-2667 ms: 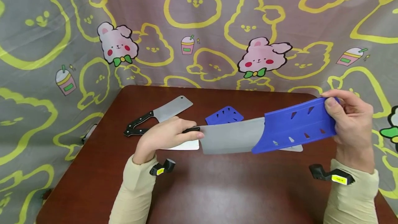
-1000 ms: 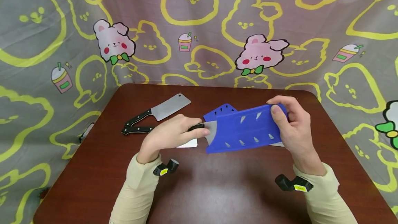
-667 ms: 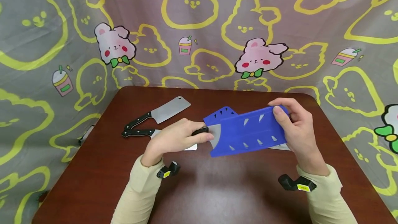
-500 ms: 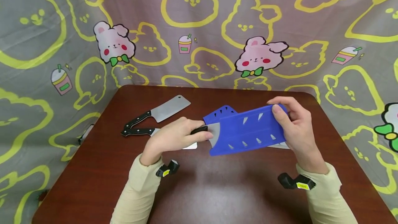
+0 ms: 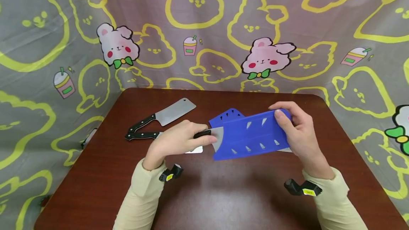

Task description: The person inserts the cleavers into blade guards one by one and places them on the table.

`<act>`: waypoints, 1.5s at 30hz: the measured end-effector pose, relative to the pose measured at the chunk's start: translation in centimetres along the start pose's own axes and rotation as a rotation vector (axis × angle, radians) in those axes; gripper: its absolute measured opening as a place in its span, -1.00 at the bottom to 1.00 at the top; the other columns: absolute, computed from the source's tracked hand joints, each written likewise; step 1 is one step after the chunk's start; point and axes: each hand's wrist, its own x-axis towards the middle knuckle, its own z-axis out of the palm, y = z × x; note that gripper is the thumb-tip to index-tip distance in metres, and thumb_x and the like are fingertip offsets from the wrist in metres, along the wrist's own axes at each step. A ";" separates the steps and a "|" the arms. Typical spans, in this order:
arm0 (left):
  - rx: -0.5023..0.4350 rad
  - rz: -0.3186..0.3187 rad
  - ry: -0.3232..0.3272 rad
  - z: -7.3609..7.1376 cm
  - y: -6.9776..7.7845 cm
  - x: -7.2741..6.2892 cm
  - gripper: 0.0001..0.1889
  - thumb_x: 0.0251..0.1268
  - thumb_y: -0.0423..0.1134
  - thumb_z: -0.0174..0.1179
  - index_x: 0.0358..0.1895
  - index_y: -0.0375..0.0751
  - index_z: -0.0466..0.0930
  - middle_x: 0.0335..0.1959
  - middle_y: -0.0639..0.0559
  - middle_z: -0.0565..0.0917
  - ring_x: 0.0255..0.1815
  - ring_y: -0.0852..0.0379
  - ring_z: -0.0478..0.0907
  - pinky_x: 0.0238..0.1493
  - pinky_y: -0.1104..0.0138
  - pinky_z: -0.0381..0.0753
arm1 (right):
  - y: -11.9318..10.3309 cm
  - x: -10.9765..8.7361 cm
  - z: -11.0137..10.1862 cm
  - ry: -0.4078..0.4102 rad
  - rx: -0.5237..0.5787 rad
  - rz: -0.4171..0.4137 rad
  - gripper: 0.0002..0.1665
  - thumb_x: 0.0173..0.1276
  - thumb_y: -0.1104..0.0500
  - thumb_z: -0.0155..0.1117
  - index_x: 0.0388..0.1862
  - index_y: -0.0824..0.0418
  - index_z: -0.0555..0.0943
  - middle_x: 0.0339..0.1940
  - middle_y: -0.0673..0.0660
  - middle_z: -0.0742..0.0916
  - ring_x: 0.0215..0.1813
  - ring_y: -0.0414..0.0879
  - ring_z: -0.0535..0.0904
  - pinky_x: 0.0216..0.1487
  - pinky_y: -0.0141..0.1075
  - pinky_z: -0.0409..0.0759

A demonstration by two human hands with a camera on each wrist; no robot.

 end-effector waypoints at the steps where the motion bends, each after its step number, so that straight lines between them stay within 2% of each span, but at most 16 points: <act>1: -0.015 -0.008 -0.008 0.1 -0.2 0.0 -0.57 0.40 0.13 0.13 -0.57 -0.01 0.32 -0.75 0.23 0.28 -0.75 0.35 0.22 -0.58 0.44 0.21 | 0.2 0.0 0.2 -0.029 -0.048 0.048 -0.73 0.49 0.32 0.04 0.12 0.28 0.51 -0.24 0.02 0.72 -0.35 -0.11 0.76 -0.44 -0.27 0.69; 4: -0.051 -0.034 -0.048 0.5 -1.1 0.1 -0.59 0.41 0.14 0.10 -0.54 0.01 0.36 -0.75 0.19 0.42 -0.75 0.33 0.33 -0.56 0.42 0.32 | 1.4 0.1 0.7 -0.171 -0.199 0.184 -0.72 0.51 0.16 0.09 0.15 0.09 0.50 -0.07 0.06 0.66 -0.23 -0.07 0.73 -0.33 -0.24 0.71; 7: -0.079 -0.062 -0.090 1.2 -2.2 0.2 -0.65 0.44 0.12 0.07 -0.49 0.06 0.42 -0.71 0.19 0.52 -0.73 0.32 0.44 -0.53 0.41 0.42 | 3.0 0.1 1.0 -0.306 -0.243 0.265 -0.70 0.50 0.09 0.12 0.16 0.04 0.49 0.03 0.16 0.62 -0.16 0.02 0.70 -0.27 -0.24 0.71; 10: -0.094 -0.078 -0.114 1.8 -3.1 0.1 -0.74 0.45 0.07 0.09 -0.41 0.10 0.50 -0.66 0.17 0.58 -0.68 0.26 0.51 -0.52 0.40 0.46 | 4.4 -0.1 0.9 -0.381 -0.261 0.291 -0.71 0.48 0.09 0.16 0.13 0.05 0.51 0.03 0.24 0.63 -0.16 0.08 0.69 -0.26 -0.24 0.71; 15: -0.140 -0.098 -0.177 2.6 -4.1 -0.1 -0.84 0.45 0.00 0.11 -0.23 0.07 0.59 -0.54 0.02 0.68 -0.59 0.12 0.63 -0.47 0.39 0.50 | 5.9 -0.5 0.4 -0.490 -0.346 0.314 -0.75 0.46 0.06 0.19 0.08 -0.01 0.53 -0.06 0.15 0.66 -0.17 -0.01 0.65 -0.22 -0.27 0.68; 18: -0.131 -0.102 -0.213 3.3 -4.3 0.1 -0.85 0.45 -0.03 0.12 -0.17 0.04 0.60 -0.51 0.02 0.68 -0.57 0.14 0.65 -0.42 0.39 0.53 | 6.9 -0.9 0.0 -0.567 -0.369 0.316 -0.76 0.47 0.03 0.17 0.07 -0.03 0.53 -0.10 0.09 0.66 -0.15 -0.05 0.63 -0.19 -0.28 0.65; 21: -0.135 -0.092 -0.242 4.3 -4.7 0.3 -0.84 0.46 -0.05 0.11 -0.15 0.00 0.60 -0.53 0.08 0.67 -0.57 0.17 0.65 -0.42 0.41 0.54 | 7.8 -1.4 -0.3 -0.639 -0.345 0.323 -0.78 0.49 0.03 0.14 0.06 -0.02 0.52 -0.11 0.07 0.67 -0.13 -0.08 0.63 -0.16 -0.30 0.65; 27: -0.174 -0.083 -0.298 6.0 -5.5 0.9 -0.85 0.47 -0.09 0.10 -0.17 -0.05 0.57 -0.53 0.04 0.69 -0.56 0.14 0.66 -0.44 0.43 0.55 | 8.8 -1.8 -0.9 -0.724 -0.327 0.320 -0.82 0.50 0.04 0.13 0.02 0.00 0.53 -0.18 0.01 0.70 -0.17 -0.16 0.65 -0.15 -0.32 0.63; 33: -0.174 -0.119 -0.349 7.0 -5.5 1.2 -0.86 0.47 -0.10 0.11 -0.12 -0.05 0.57 -0.49 0.04 0.69 -0.52 0.12 0.67 -0.41 0.42 0.54 | 9.5 -2.1 -1.3 -0.790 -0.302 0.327 -0.81 0.50 0.07 0.13 0.02 0.03 0.55 -0.17 0.00 0.70 -0.17 -0.18 0.65 -0.13 -0.33 0.62; 39: -0.112 -0.108 -0.362 8.1 -5.3 1.5 -0.87 0.45 -0.10 0.13 -0.15 -0.04 0.57 -0.46 0.03 0.70 -0.52 0.23 0.63 -0.38 0.43 0.50 | 10.6 -2.3 -1.6 -0.893 -0.292 0.333 -0.84 0.50 0.09 0.14 -0.01 0.06 0.54 -0.21 0.01 0.67 -0.22 -0.19 0.64 -0.22 -0.32 0.63; 42: -0.047 -0.081 -0.348 8.5 -5.4 1.5 -0.83 0.44 -0.07 0.14 -0.09 -0.03 0.61 -0.37 0.11 0.70 -0.44 0.33 0.57 -0.27 0.44 0.51 | 11.0 -2.5 -1.7 -0.945 -0.274 0.375 -0.84 0.50 0.10 0.12 -0.02 0.07 0.55 -0.20 0.02 0.70 -0.23 -0.18 0.66 -0.24 -0.30 0.66; 45: -0.012 -0.073 -0.320 8.4 -5.6 1.5 -0.78 0.43 -0.05 0.14 -0.03 -0.02 0.63 -0.27 0.19 0.69 -0.32 0.36 0.55 -0.16 0.42 0.53 | 11.3 -2.5 -2.0 -0.946 -0.310 0.381 -0.84 0.50 0.11 0.12 -0.03 0.08 0.57 -0.23 0.01 0.71 -0.26 -0.19 0.64 -0.26 -0.32 0.64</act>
